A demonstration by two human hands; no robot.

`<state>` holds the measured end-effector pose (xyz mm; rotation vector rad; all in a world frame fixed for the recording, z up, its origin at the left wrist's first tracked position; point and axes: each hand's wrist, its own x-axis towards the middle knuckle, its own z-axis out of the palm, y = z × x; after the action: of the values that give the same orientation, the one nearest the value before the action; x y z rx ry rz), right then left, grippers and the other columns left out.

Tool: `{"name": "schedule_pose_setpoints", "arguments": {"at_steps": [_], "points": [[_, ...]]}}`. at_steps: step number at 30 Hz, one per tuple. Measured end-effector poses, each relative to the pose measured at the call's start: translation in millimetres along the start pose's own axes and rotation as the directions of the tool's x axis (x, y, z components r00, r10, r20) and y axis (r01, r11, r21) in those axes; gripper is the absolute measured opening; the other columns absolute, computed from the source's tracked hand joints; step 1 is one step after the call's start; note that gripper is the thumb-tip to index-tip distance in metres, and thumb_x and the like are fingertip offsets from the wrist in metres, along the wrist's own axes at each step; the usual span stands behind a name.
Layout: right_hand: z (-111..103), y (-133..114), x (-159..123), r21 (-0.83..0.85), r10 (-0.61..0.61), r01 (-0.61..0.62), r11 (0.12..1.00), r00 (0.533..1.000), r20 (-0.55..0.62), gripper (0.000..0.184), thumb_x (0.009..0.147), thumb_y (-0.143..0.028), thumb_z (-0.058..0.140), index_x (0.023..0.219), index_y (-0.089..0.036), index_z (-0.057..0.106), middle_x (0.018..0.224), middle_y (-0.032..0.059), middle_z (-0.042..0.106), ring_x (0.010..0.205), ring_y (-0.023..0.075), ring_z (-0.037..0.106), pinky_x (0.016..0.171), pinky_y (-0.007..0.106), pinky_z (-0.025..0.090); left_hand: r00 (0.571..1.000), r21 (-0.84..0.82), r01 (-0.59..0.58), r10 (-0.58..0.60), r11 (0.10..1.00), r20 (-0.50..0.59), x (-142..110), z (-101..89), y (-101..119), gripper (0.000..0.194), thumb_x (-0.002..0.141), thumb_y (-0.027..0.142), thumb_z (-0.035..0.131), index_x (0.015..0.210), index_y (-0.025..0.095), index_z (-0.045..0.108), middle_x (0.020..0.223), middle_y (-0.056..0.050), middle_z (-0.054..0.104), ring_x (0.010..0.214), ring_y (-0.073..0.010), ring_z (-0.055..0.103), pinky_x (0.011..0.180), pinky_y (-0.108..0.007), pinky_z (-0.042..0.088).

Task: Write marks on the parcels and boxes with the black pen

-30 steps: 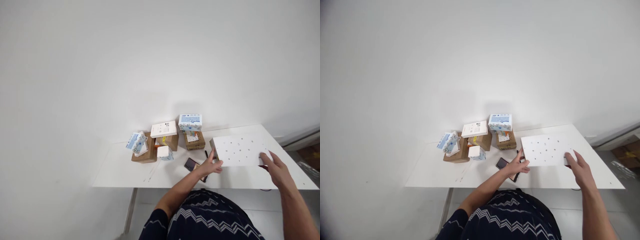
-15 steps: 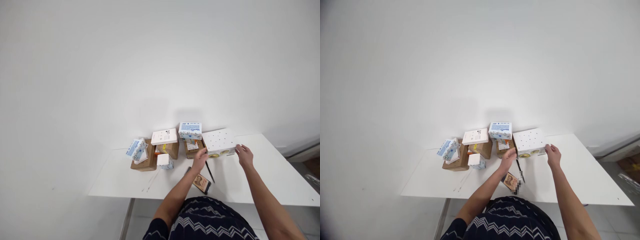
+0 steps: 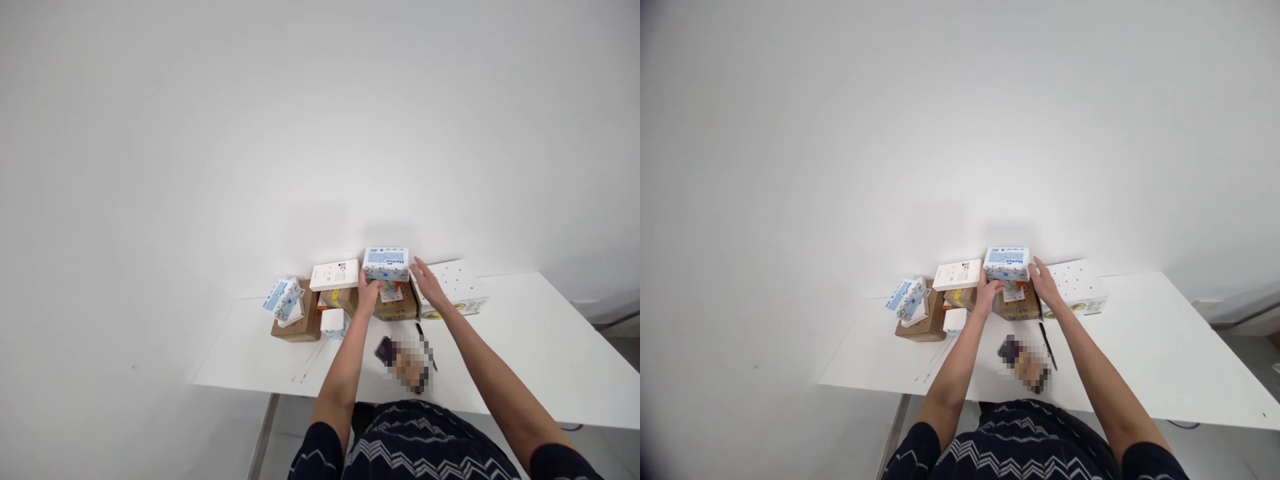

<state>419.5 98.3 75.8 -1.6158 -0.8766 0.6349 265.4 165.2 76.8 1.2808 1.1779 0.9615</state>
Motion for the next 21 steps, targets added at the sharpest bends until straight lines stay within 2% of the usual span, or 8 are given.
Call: {"name": "schedule_pose_setpoints", "arguments": {"at_steps": [3,5,8,11,13,15,17,21], "points": [[12.0,-0.6,-2.7,0.103,0.010,-0.020,0.995,0.995,0.096,0.063,0.087,-0.063,0.040,0.139,-0.028,0.045,0.133,0.0067,0.059,0.115,0.0255,0.057,0.093,0.038,0.049,0.999,0.016,-0.010,0.009,1.000,0.042,-5.7,-2.9,4.6,0.068,0.072,0.013,0.059,0.139,0.020,0.045,0.118,-0.009,0.064,0.088,-0.0175,0.064,0.083,-0.032,0.050],[9.9,3.7,-9.8,0.192,0.066,-0.082,0.978,0.994,0.091,0.064,0.086,-0.063,0.040,0.141,-0.030,0.041,0.134,0.0054,0.057,0.115,0.0247,0.057,0.088,0.035,0.052,0.992,0.168,-0.124,0.116,0.978,0.055,-20.3,-10.4,8.5,0.060,0.074,0.014,0.057,0.133,0.019,0.053,0.122,-0.011,0.062,0.094,-0.0210,0.062,0.088,-0.037,0.048],[-4.2,10.5,-28.2,0.319,0.144,-0.167,0.933,0.985,0.094,0.065,0.085,-0.064,0.041,0.139,-0.028,0.040,0.134,0.0064,0.056,0.111,0.0247,0.059,0.078,0.033,0.056,0.903,0.382,-0.429,0.405,0.819,0.146,-56.6,-26.8,20.3,0.045,0.079,0.022,0.058,0.124,0.023,0.062,0.132,-0.011,0.055,0.123,-0.0288,0.048,0.105,-0.044,0.035],[-18.2,12.4,-56.3,0.426,0.126,-0.199,0.882,0.973,0.193,0.060,0.086,-0.064,0.037,0.130,-0.024,0.047,0.125,0.0095,0.060,0.097,0.0247,0.063,0.068,0.033,0.057,0.831,0.435,-0.543,0.533,0.718,0.159,-91.8,-43.6,32.9,0.039,0.078,0.036,0.065,0.115,0.026,0.067,0.146,-0.010,0.039,0.136,-0.0342,0.031,0.112,-0.048,0.025],[-21.3,10.9,-79.2,0.455,0.104,-0.222,0.862,0.957,0.270,0.056,0.088,-0.063,0.034,0.121,-0.022,0.053,0.112,0.0103,0.064,0.082,0.0229,0.064,0.062,0.033,0.055,0.818,0.359,-0.572,0.547,0.738,0.178,-105.3,-53.3,35.0,0.050,0.075,0.042,0.068,0.121,0.025,0.061,0.149,-0.010,0.033,0.139,-0.0345,0.027,0.112,-0.048,0.025],[-19.4,8.5,-102.9,0.460,0.101,-0.249,0.853,0.941,0.322,0.053,0.089,-0.062,0.035,0.118,-0.022,0.054,0.100,0.0087,0.066,0.070,0.0201,0.061,0.060,0.033,0.054,0.840,0.221,-0.542,0.524,0.811,0.139,-110.8,-61.4,31.0,0.058,0.074,0.046,0.068,0.126,0.024,0.055,0.148,-0.011,0.035,0.137,-0.0330,0.031,0.111,-0.046,0.030],[-15.2,5.4,-124.6,0.438,0.105,-0.250,0.864,0.938,0.329,0.053,0.089,-0.059,0.035,0.123,-0.023,0.053,0.095,0.0069,0.065,0.068,0.0197,0.059,0.063,0.035,0.054,0.895,0.049,-0.444,0.442,0.894,0.058,-112.4,-67.8,24.3,0.060,0.075,0.048,0.066,0.128,0.023,0.052,0.144,-0.012,0.041,0.132,-0.0311,0.040,0.107,-0.043,0.036],[-10.2,-4.4,-153.6,0.270,-0.062,-0.011,0.963,0.963,0.262,0.052,0.087,-0.052,0.048,0.133,-0.029,0.050,0.117,0.0080,0.059,0.100,0.0251,0.059,0.084,0.040,0.052,0.982,-0.264,-0.188,0.176,0.946,-0.068,-120.1,-75.3,20.2,0.064,0.079,0.046,0.060,0.136,0.024,0.042,0.132,-0.012,0.055,0.120,-0.0283,0.054,0.096,-0.039,0.047]]}}
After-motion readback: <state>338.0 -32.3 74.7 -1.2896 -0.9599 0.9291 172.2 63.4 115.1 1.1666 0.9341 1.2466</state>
